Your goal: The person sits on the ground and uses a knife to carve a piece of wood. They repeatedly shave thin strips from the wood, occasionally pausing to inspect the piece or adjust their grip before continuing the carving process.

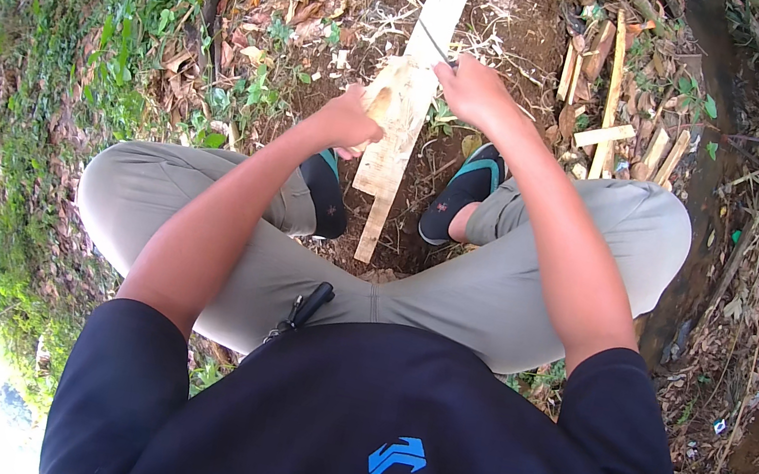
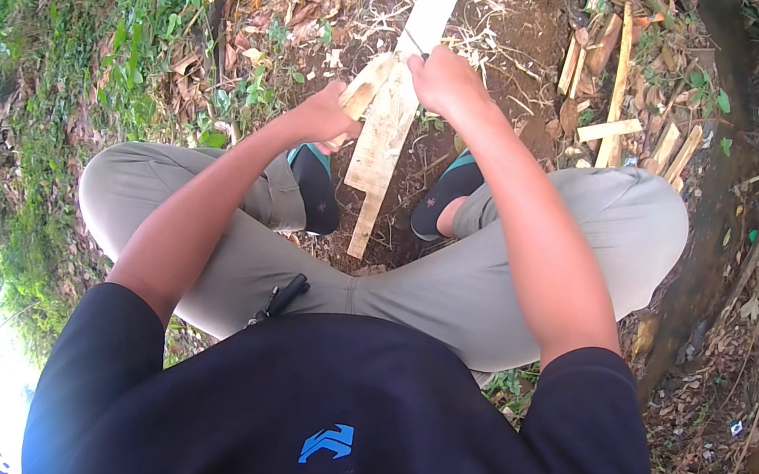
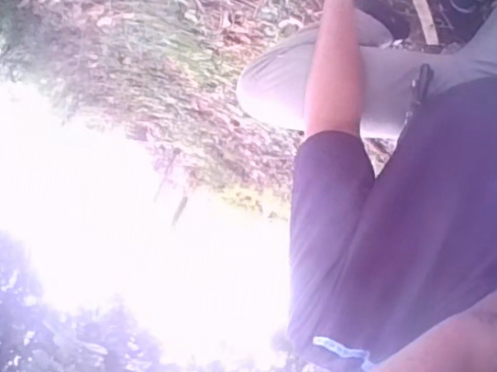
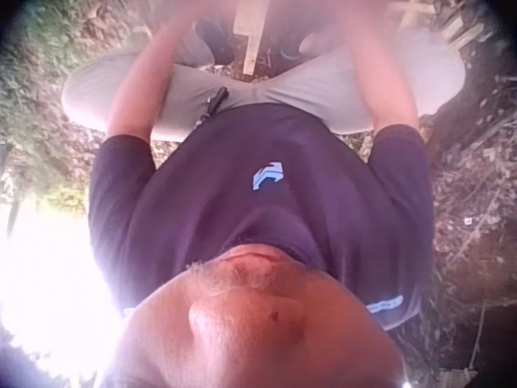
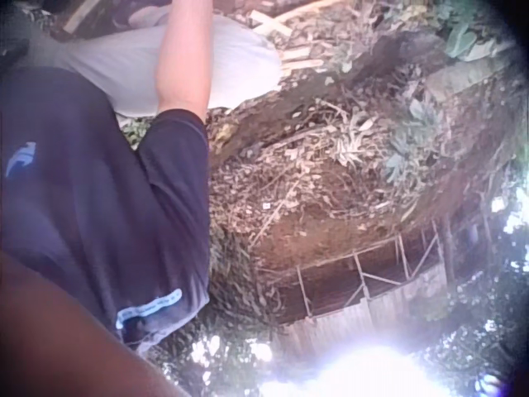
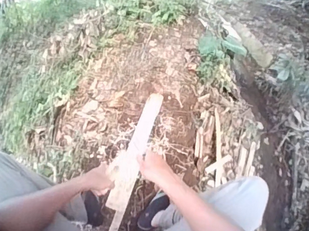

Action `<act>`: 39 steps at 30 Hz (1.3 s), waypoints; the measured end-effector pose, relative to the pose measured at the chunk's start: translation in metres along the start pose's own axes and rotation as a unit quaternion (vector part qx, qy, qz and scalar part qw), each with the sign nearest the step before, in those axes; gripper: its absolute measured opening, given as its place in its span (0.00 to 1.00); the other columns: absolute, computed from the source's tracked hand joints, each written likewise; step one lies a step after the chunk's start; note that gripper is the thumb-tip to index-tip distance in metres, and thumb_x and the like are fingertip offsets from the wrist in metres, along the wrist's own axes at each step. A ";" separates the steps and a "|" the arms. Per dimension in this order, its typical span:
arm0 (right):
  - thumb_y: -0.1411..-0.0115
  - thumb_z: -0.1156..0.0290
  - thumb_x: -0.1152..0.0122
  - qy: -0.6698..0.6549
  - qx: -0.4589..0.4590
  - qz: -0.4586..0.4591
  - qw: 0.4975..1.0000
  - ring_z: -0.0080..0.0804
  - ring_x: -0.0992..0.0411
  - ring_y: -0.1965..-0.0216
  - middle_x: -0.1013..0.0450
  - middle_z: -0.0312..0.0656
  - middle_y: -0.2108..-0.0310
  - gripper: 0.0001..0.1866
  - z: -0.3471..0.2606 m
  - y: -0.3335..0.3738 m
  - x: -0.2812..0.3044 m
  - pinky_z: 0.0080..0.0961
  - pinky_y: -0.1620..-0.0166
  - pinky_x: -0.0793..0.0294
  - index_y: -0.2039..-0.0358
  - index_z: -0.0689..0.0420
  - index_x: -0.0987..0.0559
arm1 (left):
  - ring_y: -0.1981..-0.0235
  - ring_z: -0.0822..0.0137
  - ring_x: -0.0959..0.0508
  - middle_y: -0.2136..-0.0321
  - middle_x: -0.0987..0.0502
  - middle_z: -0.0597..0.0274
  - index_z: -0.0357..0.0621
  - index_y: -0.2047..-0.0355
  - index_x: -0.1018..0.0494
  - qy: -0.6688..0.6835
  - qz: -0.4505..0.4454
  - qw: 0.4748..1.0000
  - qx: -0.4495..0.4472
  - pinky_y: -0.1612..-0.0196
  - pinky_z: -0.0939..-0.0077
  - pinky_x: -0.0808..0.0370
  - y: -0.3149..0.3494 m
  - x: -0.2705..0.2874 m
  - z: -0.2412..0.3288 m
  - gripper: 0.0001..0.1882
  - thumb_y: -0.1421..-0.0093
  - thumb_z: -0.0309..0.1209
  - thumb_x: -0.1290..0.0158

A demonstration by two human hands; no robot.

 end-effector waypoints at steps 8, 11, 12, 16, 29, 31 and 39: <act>0.47 0.78 0.49 0.240 -0.009 -0.229 0.943 0.49 0.24 0.50 0.25 0.55 0.51 0.19 0.021 0.002 -0.061 0.42 0.49 0.26 0.55 0.64 0.20 | 0.80 0.58 0.18 0.75 0.21 0.43 0.22 0.71 0.28 -0.158 -0.079 0.971 0.160 0.83 0.67 0.20 0.002 0.011 -0.051 0.14 0.51 0.26 0.41; 0.49 0.79 0.45 0.292 -0.023 -0.251 0.923 0.46 0.23 0.51 0.23 0.50 0.52 0.20 0.043 0.007 -0.078 0.42 0.53 0.23 0.55 0.59 0.18 | 0.82 0.61 0.19 0.78 0.20 0.46 0.24 0.74 0.27 -0.297 -0.052 0.949 0.090 0.78 0.69 0.19 -0.001 0.027 -0.038 0.13 0.48 0.29 0.48; 0.49 0.79 0.44 0.316 -0.009 -0.270 0.909 0.46 0.23 0.51 0.23 0.48 0.52 0.20 0.051 0.005 -0.083 0.41 0.53 0.23 0.55 0.57 0.18 | 0.82 0.61 0.19 0.79 0.20 0.47 0.26 0.74 0.26 -0.297 -0.029 0.952 0.074 0.77 0.70 0.19 -0.003 0.032 -0.036 0.14 0.47 0.30 0.50; 0.43 0.71 0.44 0.352 -0.009 -0.305 0.885 0.45 0.24 0.50 0.24 0.46 0.50 0.16 0.087 0.000 -0.109 0.39 0.54 0.23 0.53 0.54 0.19 | 0.83 0.62 0.19 0.79 0.19 0.50 0.29 0.73 0.25 -0.272 0.043 0.961 0.038 0.75 0.69 0.21 -0.003 0.040 -0.013 0.15 0.47 0.33 0.52; 0.30 0.60 0.57 0.110 -0.131 -0.108 0.979 0.35 0.25 0.73 0.23 0.49 0.68 0.18 0.126 -0.052 -0.027 0.36 0.68 0.25 0.60 0.61 0.24 | 0.84 0.59 0.21 0.80 0.23 0.46 0.25 0.72 0.30 -0.221 0.067 0.973 0.006 0.79 0.68 0.23 0.000 0.033 -0.013 0.25 0.47 0.44 0.47; 0.32 0.62 0.55 0.106 -0.139 -0.111 0.978 0.40 0.22 0.68 0.22 0.52 0.64 0.18 0.098 -0.052 -0.006 0.38 0.64 0.23 0.58 0.63 0.24 | 0.82 0.60 0.21 0.81 0.22 0.48 0.26 0.72 0.28 -0.198 0.003 0.980 0.028 0.78 0.68 0.22 0.003 0.021 -0.017 0.28 0.48 0.48 0.46; 0.48 0.79 0.41 0.236 -0.050 -0.113 0.964 0.49 0.22 0.55 0.22 0.57 0.57 0.15 -0.014 0.042 -0.019 0.38 0.53 0.23 0.58 0.67 0.21 | 0.83 0.60 0.21 0.76 0.22 0.45 0.19 0.54 0.38 -0.198 -0.051 0.978 0.049 0.83 0.70 0.21 0.008 -0.020 -0.048 0.35 0.48 0.44 0.44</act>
Point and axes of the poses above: each hand's wrist, its own y-axis away from the middle knuckle, its own x-axis out of the back of the hand, z = x × y, the point moved 3 cm from there along -y, towards the middle knuckle
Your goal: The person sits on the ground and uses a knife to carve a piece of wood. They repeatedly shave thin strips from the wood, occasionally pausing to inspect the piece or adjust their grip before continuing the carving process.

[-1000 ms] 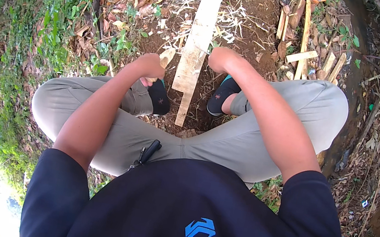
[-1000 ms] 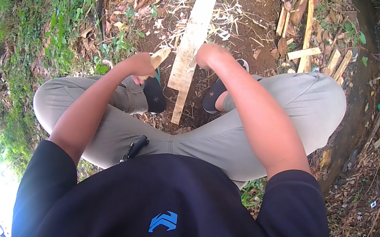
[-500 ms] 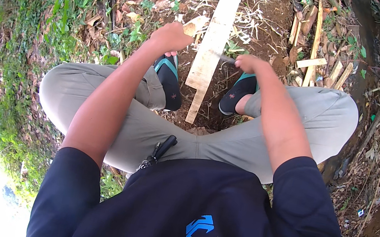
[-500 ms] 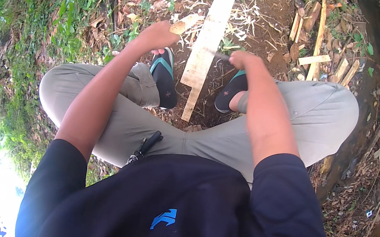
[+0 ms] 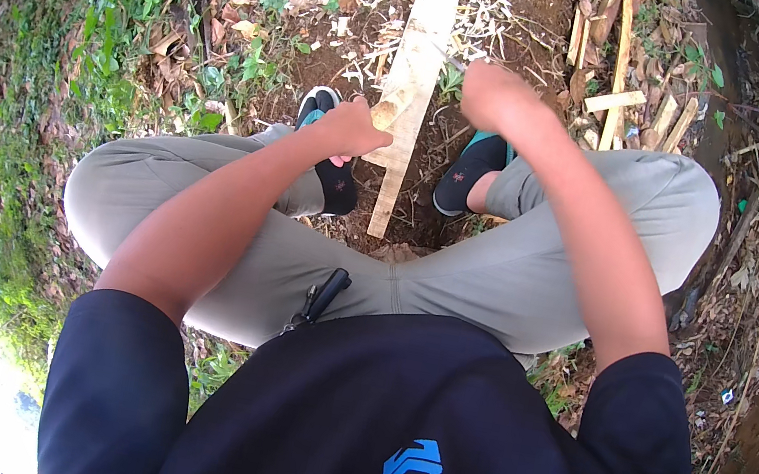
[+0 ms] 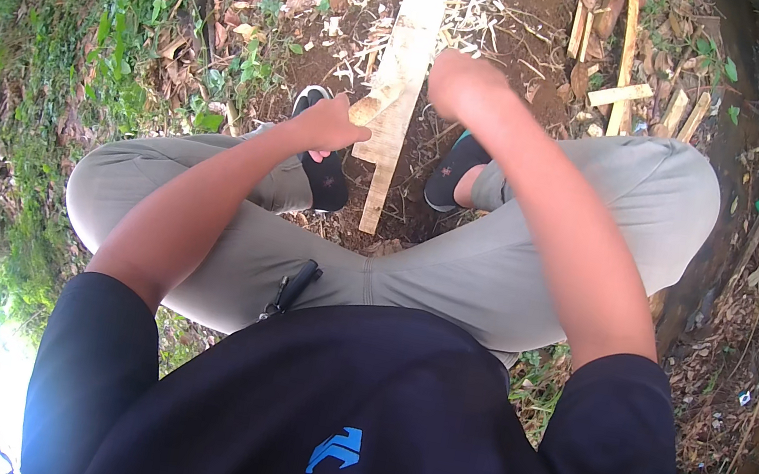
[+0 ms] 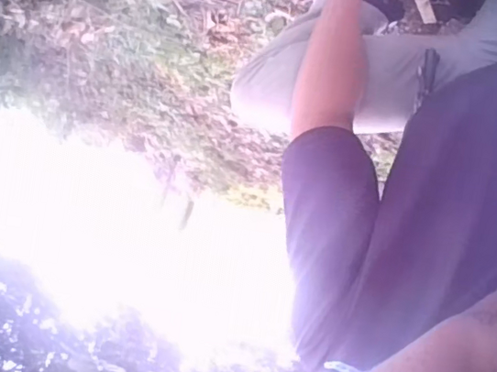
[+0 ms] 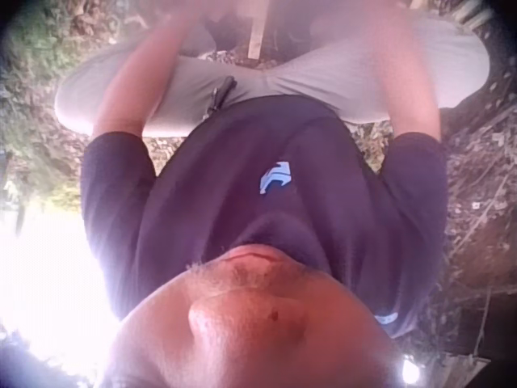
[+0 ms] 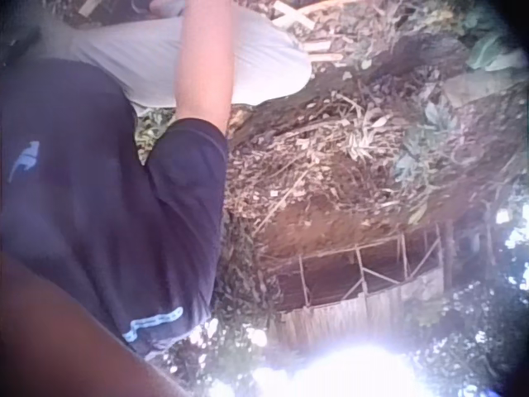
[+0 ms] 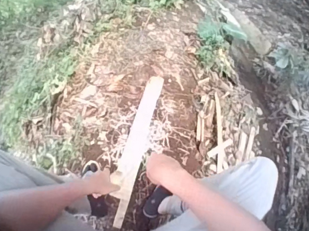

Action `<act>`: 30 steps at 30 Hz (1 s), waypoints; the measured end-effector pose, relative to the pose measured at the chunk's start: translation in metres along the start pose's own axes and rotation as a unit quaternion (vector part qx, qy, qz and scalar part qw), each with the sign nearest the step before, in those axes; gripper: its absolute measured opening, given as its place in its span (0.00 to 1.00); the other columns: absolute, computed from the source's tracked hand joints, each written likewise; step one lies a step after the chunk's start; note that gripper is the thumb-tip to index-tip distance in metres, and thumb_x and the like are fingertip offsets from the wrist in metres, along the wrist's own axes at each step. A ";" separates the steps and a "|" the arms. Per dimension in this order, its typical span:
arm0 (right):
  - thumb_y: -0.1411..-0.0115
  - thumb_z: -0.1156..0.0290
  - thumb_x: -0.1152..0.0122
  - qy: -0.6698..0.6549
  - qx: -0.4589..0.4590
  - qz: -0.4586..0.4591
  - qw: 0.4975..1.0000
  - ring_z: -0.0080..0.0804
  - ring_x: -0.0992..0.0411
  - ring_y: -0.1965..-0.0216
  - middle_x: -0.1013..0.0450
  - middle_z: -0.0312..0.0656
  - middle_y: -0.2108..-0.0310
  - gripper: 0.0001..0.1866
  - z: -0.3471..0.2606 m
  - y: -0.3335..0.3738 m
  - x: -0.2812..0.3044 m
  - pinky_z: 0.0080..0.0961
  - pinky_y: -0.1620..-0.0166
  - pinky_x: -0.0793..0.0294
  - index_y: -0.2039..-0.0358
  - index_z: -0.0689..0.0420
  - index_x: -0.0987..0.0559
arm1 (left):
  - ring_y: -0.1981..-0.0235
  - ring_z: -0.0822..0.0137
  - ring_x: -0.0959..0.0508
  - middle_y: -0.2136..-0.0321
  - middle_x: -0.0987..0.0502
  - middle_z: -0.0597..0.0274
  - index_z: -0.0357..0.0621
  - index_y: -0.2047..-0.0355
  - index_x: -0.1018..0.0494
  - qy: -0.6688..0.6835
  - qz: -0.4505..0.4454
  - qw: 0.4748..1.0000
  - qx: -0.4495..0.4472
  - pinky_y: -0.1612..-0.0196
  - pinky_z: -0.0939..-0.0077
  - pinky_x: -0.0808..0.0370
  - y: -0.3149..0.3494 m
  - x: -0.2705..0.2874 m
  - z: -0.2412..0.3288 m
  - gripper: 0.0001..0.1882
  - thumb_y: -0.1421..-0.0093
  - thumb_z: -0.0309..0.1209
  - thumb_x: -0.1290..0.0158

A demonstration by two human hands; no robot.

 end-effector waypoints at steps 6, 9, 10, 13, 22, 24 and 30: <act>0.50 0.79 0.38 -0.011 -0.028 -0.072 0.997 0.46 0.22 0.54 0.22 0.54 0.57 0.15 -0.007 0.025 -0.058 0.36 0.54 0.22 0.59 0.66 0.20 | 0.83 0.59 0.20 0.77 0.22 0.44 0.20 0.63 0.33 -0.024 -0.003 1.000 0.001 0.82 0.69 0.20 -0.006 -0.002 0.003 0.21 0.47 0.32 0.47; 0.50 0.78 0.38 0.000 0.018 -0.027 0.999 0.45 0.22 0.54 0.22 0.53 0.57 0.16 -0.016 0.009 -0.078 0.35 0.56 0.21 0.59 0.65 0.20 | 0.84 0.59 0.20 0.80 0.22 0.44 0.23 0.73 0.28 -0.039 -0.030 0.999 0.020 0.80 0.69 0.19 -0.009 -0.003 0.006 0.13 0.48 0.28 0.51; 0.49 0.78 0.38 -0.002 0.019 -0.041 0.999 0.45 0.21 0.54 0.21 0.52 0.57 0.16 -0.014 0.005 -0.085 0.35 0.56 0.21 0.58 0.65 0.20 | 0.84 0.59 0.20 0.81 0.22 0.45 0.25 0.76 0.28 -0.031 -0.028 0.999 0.019 0.80 0.68 0.19 -0.011 -0.004 0.006 0.13 0.48 0.28 0.51; 0.49 0.77 0.39 -0.002 0.035 -0.069 0.997 0.45 0.21 0.55 0.21 0.52 0.58 0.17 -0.022 0.002 -0.092 0.35 0.56 0.21 0.57 0.66 0.21 | 0.87 0.62 0.22 0.85 0.23 0.50 0.28 0.79 0.26 -0.022 -0.023 0.999 0.031 0.81 0.69 0.20 -0.015 -0.005 0.000 0.12 0.48 0.27 0.53; 0.41 0.79 0.47 -0.055 0.018 -0.026 0.998 0.45 0.21 0.55 0.22 0.59 0.59 0.16 -0.030 0.006 -0.120 0.36 0.57 0.20 0.52 0.69 0.29 | 0.85 0.62 0.21 0.86 0.23 0.49 0.28 0.81 0.26 -0.063 -0.029 0.998 0.007 0.79 0.68 0.22 -0.010 -0.001 0.013 0.13 0.49 0.29 0.51; 0.40 0.78 0.47 -0.061 -0.005 -0.043 0.997 0.45 0.21 0.55 0.23 0.60 0.59 0.18 -0.034 0.008 -0.122 0.35 0.58 0.20 0.50 0.71 0.31 | 0.82 0.60 0.19 0.84 0.22 0.46 0.26 0.79 0.25 -0.059 -0.005 0.998 -0.001 0.77 0.67 0.20 -0.010 -0.002 0.010 0.13 0.49 0.29 0.50; 0.40 0.78 0.46 -0.053 -0.042 -0.022 0.997 0.49 0.21 0.56 0.25 0.62 0.54 0.20 -0.039 0.001 -0.132 0.34 0.58 0.19 0.48 0.71 0.33 | 0.80 0.56 0.18 0.71 0.21 0.36 0.20 0.61 0.32 -0.024 -0.013 1.000 0.004 0.76 0.66 0.20 -0.014 -0.010 0.003 0.20 0.46 0.30 0.48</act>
Point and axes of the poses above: each hand's wrist, its own y-axis away from the middle knuckle, its own x-axis out of the back of the hand, z = x × y, the point moved 3 cm from there along -y, towards the middle knuckle
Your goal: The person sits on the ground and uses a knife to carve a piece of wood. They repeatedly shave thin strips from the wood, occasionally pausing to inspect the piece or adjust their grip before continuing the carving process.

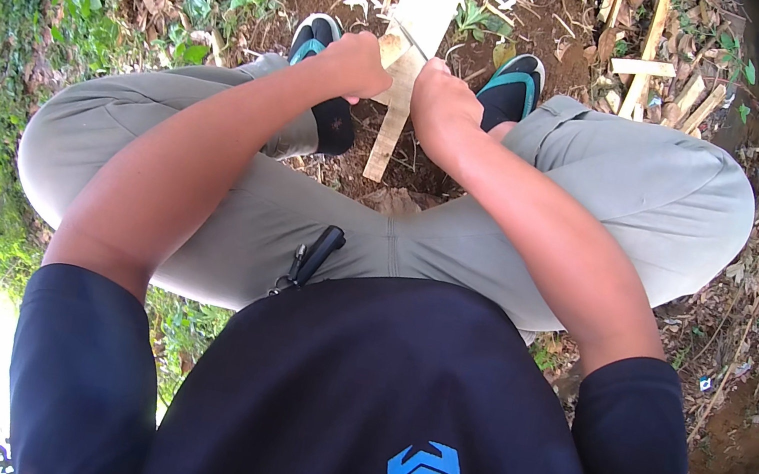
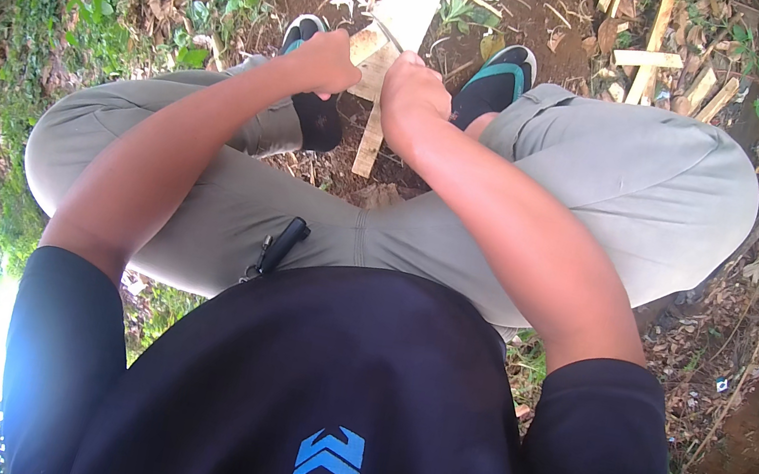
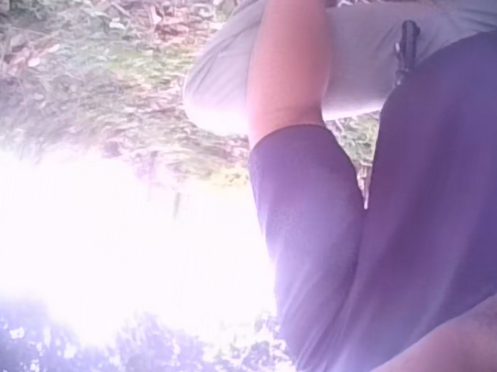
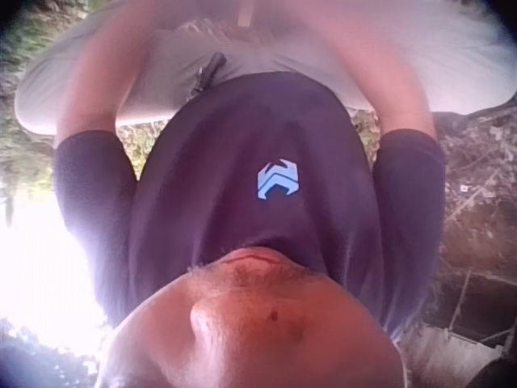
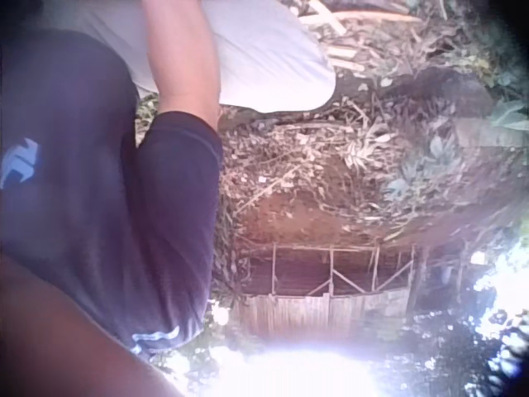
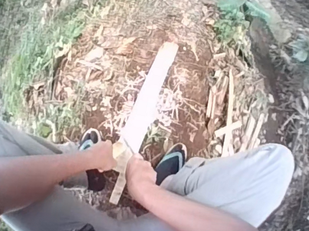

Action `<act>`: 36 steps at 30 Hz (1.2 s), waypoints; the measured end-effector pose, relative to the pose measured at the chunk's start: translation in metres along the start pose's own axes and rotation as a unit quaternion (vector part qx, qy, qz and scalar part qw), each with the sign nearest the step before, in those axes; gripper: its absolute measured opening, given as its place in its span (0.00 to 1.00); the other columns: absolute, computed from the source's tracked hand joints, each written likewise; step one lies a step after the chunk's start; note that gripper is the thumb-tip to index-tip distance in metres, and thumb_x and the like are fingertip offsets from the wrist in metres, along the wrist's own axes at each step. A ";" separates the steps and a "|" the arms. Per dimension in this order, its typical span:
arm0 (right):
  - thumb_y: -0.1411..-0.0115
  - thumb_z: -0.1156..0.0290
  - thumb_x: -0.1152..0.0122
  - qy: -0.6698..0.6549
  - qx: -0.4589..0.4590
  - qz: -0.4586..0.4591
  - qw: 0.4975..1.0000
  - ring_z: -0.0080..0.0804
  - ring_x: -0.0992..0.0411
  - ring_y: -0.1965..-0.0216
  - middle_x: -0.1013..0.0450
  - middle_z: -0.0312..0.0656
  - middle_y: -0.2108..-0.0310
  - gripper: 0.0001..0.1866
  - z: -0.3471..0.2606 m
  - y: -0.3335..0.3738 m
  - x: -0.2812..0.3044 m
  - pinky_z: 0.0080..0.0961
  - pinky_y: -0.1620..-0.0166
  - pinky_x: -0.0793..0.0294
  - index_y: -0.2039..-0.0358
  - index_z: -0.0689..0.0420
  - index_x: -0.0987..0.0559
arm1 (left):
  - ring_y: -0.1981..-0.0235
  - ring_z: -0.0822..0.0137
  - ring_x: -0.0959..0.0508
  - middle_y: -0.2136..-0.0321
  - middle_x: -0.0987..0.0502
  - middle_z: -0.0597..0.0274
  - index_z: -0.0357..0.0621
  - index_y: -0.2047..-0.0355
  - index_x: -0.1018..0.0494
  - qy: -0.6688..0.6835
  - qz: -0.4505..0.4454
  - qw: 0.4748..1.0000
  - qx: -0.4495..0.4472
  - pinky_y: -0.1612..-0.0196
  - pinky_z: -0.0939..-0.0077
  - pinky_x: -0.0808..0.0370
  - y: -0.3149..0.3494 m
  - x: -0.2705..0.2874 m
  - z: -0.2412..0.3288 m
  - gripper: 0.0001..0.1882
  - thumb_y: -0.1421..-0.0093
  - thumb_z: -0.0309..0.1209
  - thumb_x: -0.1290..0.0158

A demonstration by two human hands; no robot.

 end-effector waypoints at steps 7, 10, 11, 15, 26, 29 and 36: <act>0.43 0.78 0.42 -0.001 -0.044 -0.039 0.998 0.45 0.23 0.51 0.24 0.53 0.51 0.18 0.003 -0.025 0.014 0.34 0.52 0.21 0.51 0.67 0.25 | 0.79 0.56 0.17 0.75 0.21 0.37 0.19 0.65 0.32 0.020 0.017 0.999 -0.021 0.74 0.67 0.19 0.010 -0.005 0.010 0.18 0.46 0.29 0.49; 0.45 0.79 0.43 -0.003 -0.038 -0.042 0.998 0.45 0.23 0.51 0.23 0.51 0.52 0.15 0.011 -0.041 0.015 0.36 0.52 0.21 0.55 0.65 0.20 | 0.78 0.57 0.16 0.75 0.20 0.40 0.22 0.72 0.26 -0.005 -0.002 1.000 0.007 0.70 0.68 0.18 0.004 -0.003 0.013 0.14 0.50 0.27 0.48; 0.45 0.79 0.43 0.001 -0.031 -0.044 0.999 0.45 0.23 0.51 0.23 0.50 0.52 0.15 0.011 -0.041 0.016 0.36 0.53 0.21 0.57 0.65 0.19 | 0.77 0.57 0.16 0.74 0.20 0.39 0.21 0.71 0.26 0.004 -0.001 1.000 -0.002 0.70 0.69 0.18 0.004 -0.001 0.013 0.14 0.50 0.26 0.49; 0.47 0.77 0.43 0.103 0.007 -0.102 0.989 0.46 0.22 0.53 0.22 0.52 0.54 0.15 0.006 -0.040 0.029 0.37 0.54 0.22 0.59 0.62 0.17 | 0.77 0.57 0.16 0.72 0.20 0.38 0.20 0.64 0.29 -0.004 0.007 1.000 -0.001 0.69 0.70 0.18 0.000 -0.003 0.006 0.17 0.50 0.25 0.50; 0.56 0.79 0.29 0.150 0.028 -0.059 0.986 0.38 0.21 0.54 0.21 0.46 0.56 0.20 -0.020 0.003 0.046 0.31 0.61 0.19 0.59 0.60 0.17 | 0.51 0.48 0.21 0.56 0.23 0.38 0.28 0.54 0.30 -0.130 0.054 0.990 -0.022 0.52 0.61 0.22 0.007 -0.001 0.001 0.22 0.50 0.25 0.45; 0.57 0.78 0.27 0.125 -0.015 -0.035 0.991 0.40 0.21 0.57 0.21 0.48 0.56 0.24 -0.027 0.000 0.037 0.36 0.66 0.18 0.56 0.60 0.19 | 0.58 0.52 0.18 0.59 0.21 0.40 0.27 0.57 0.28 -0.128 0.060 0.990 -0.023 0.56 0.63 0.21 0.006 0.004 -0.001 0.19 0.50 0.24 0.46; 0.53 0.76 0.28 0.194 -0.103 -0.040 0.975 0.42 0.23 0.53 0.24 0.48 0.50 0.35 -0.043 -0.021 0.004 0.49 0.70 0.19 0.44 0.63 0.31 | 0.75 0.57 0.17 0.66 0.20 0.42 0.29 0.56 0.33 -0.116 0.000 0.993 -0.004 0.68 0.65 0.20 -0.010 0.008 -0.017 0.20 0.47 0.29 0.48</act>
Point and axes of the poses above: each hand's wrist, its own y-axis away from the middle knuckle, its own x-axis out of the back of the hand, z = x × y, the point moved 3 cm from there along -y, towards the middle knuckle
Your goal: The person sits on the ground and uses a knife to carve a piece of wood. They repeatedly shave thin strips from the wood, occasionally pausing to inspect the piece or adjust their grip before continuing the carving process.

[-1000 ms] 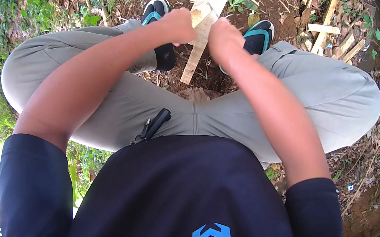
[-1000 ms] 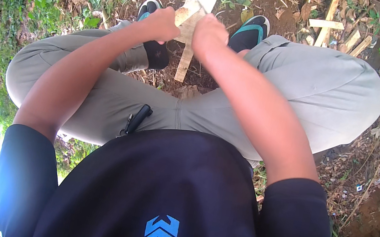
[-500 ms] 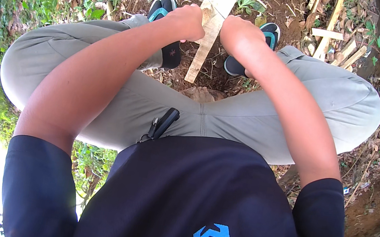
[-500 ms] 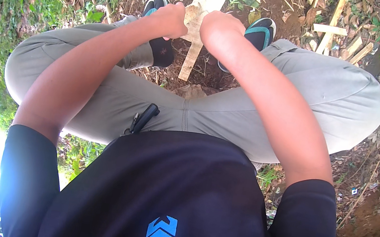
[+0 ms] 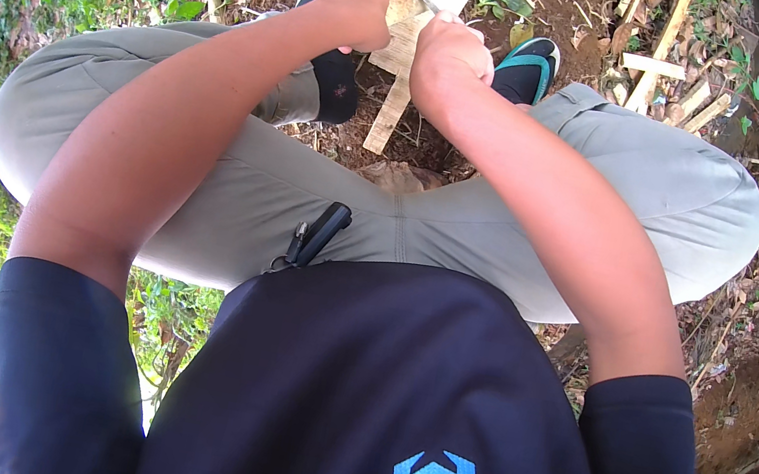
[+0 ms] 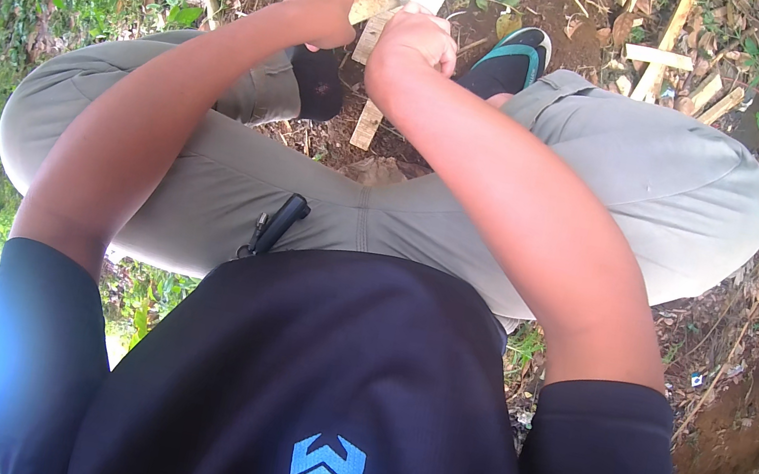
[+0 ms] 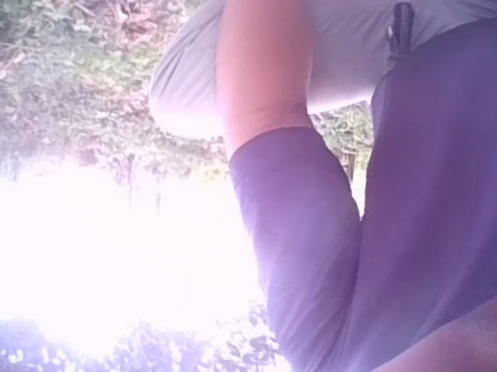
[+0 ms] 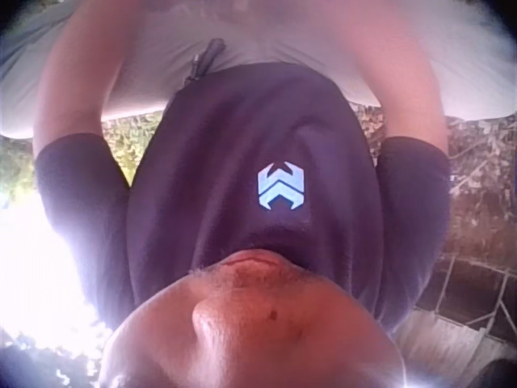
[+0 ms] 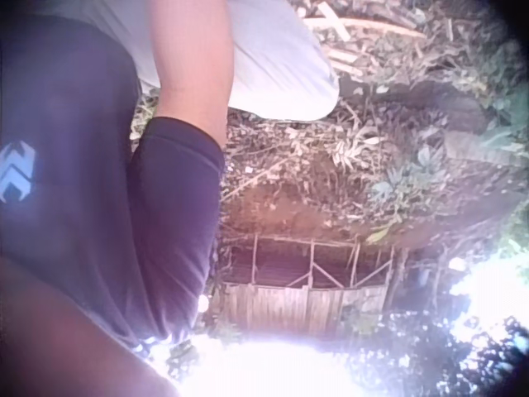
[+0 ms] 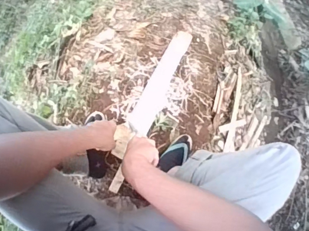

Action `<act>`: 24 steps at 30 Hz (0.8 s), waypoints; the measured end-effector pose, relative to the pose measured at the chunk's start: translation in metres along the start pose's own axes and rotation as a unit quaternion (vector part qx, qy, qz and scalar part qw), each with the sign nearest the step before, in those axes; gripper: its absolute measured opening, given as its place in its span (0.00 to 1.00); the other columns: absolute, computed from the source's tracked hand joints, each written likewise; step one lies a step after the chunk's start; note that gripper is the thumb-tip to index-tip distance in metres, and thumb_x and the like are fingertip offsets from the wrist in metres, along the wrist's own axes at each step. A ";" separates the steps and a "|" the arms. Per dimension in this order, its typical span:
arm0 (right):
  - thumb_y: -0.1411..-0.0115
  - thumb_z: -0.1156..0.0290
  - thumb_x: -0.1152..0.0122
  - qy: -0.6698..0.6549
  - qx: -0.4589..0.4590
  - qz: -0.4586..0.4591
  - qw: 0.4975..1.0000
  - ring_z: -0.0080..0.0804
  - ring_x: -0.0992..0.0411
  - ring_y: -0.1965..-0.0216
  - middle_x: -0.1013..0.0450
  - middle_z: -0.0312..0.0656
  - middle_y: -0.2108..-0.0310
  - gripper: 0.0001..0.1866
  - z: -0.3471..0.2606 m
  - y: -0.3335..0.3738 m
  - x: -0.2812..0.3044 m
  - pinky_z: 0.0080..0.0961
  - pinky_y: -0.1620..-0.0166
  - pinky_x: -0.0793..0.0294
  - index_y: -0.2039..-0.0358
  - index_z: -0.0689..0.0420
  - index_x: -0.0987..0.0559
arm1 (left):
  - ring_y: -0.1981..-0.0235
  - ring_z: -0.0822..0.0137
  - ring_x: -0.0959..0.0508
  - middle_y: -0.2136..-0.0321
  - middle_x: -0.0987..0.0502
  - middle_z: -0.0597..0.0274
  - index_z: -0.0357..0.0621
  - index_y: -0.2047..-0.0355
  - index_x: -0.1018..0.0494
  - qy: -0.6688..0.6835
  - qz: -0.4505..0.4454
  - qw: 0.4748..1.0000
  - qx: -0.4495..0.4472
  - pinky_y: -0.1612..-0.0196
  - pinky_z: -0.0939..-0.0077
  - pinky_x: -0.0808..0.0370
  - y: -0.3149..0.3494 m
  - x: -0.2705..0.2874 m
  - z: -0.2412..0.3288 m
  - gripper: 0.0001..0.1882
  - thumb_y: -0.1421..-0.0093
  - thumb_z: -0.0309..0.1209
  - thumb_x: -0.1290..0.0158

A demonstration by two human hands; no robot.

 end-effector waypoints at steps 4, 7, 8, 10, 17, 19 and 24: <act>0.57 0.74 0.25 -0.022 -0.008 0.012 1.000 0.40 0.24 0.52 0.23 0.47 0.52 0.38 -0.008 -0.005 0.001 0.48 0.70 0.18 0.44 0.63 0.30 | 0.78 0.58 0.18 0.68 0.21 0.40 0.27 0.57 0.34 0.013 -0.004 1.000 -0.009 0.72 0.65 0.21 -0.006 0.000 -0.007 0.20 0.47 0.29 0.47; 0.61 0.73 0.22 0.048 0.001 0.039 0.998 0.38 0.23 0.54 0.23 0.45 0.54 0.40 -0.015 -0.015 -0.002 0.43 0.70 0.18 0.45 0.63 0.30 | 0.78 0.61 0.17 0.70 0.19 0.44 0.27 0.62 0.28 0.007 0.012 1.000 -0.007 0.71 0.68 0.19 -0.004 0.002 0.001 0.16 0.47 0.28 0.48; 0.61 0.73 0.22 0.070 0.006 0.033 0.997 0.38 0.23 0.55 0.23 0.45 0.54 0.41 -0.019 -0.018 -0.004 0.42 0.70 0.18 0.45 0.63 0.30 | 0.77 0.62 0.17 0.69 0.19 0.45 0.28 0.64 0.25 0.015 0.017 1.000 0.000 0.70 0.70 0.18 -0.002 0.001 0.000 0.14 0.48 0.28 0.48; 0.61 0.75 0.25 0.059 0.022 0.071 0.995 0.41 0.24 0.65 0.24 0.50 0.60 0.30 -0.020 -0.024 -0.005 0.38 0.80 0.24 0.54 0.64 0.23 | 0.77 0.61 0.17 0.70 0.19 0.44 0.28 0.66 0.25 0.009 0.004 1.000 0.000 0.70 0.69 0.18 -0.004 0.002 0.001 0.13 0.48 0.27 0.48; 0.53 0.77 0.31 0.039 0.105 0.033 0.993 0.39 0.20 0.58 0.21 0.49 0.58 0.22 0.015 -0.057 0.004 0.38 0.67 0.18 0.54 0.61 0.23 | 0.76 0.56 0.17 0.66 0.21 0.38 0.24 0.58 0.33 -0.028 0.030 0.998 -0.041 0.72 0.65 0.20 0.004 -0.003 0.008 0.19 0.45 0.29 0.49; 0.48 0.79 0.37 0.007 0.141 0.057 0.988 0.42 0.20 0.57 0.21 0.52 0.58 0.16 0.037 -0.061 0.003 0.38 0.63 0.19 0.57 0.62 0.22 | 0.75 0.56 0.17 0.65 0.21 0.38 0.24 0.58 0.33 0.032 0.012 0.999 -0.035 0.71 0.66 0.19 0.001 -0.004 0.007 0.19 0.45 0.29 0.49; 0.47 0.80 0.40 -0.028 0.157 0.066 0.985 0.45 0.21 0.55 0.20 0.49 0.58 0.14 0.062 -0.037 0.014 0.36 0.58 0.21 0.59 0.62 0.18 | 0.77 0.57 0.17 0.68 0.21 0.37 0.22 0.62 0.32 0.052 -0.013 0.998 -0.031 0.76 0.68 0.20 0.003 0.000 0.006 0.18 0.46 0.29 0.51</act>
Point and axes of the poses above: each hand's wrist, its own y-axis away from the middle knuckle, its own x-axis out of the back of the hand, z = x × y, the point moved 3 cm from there along -y, towards the middle knuckle
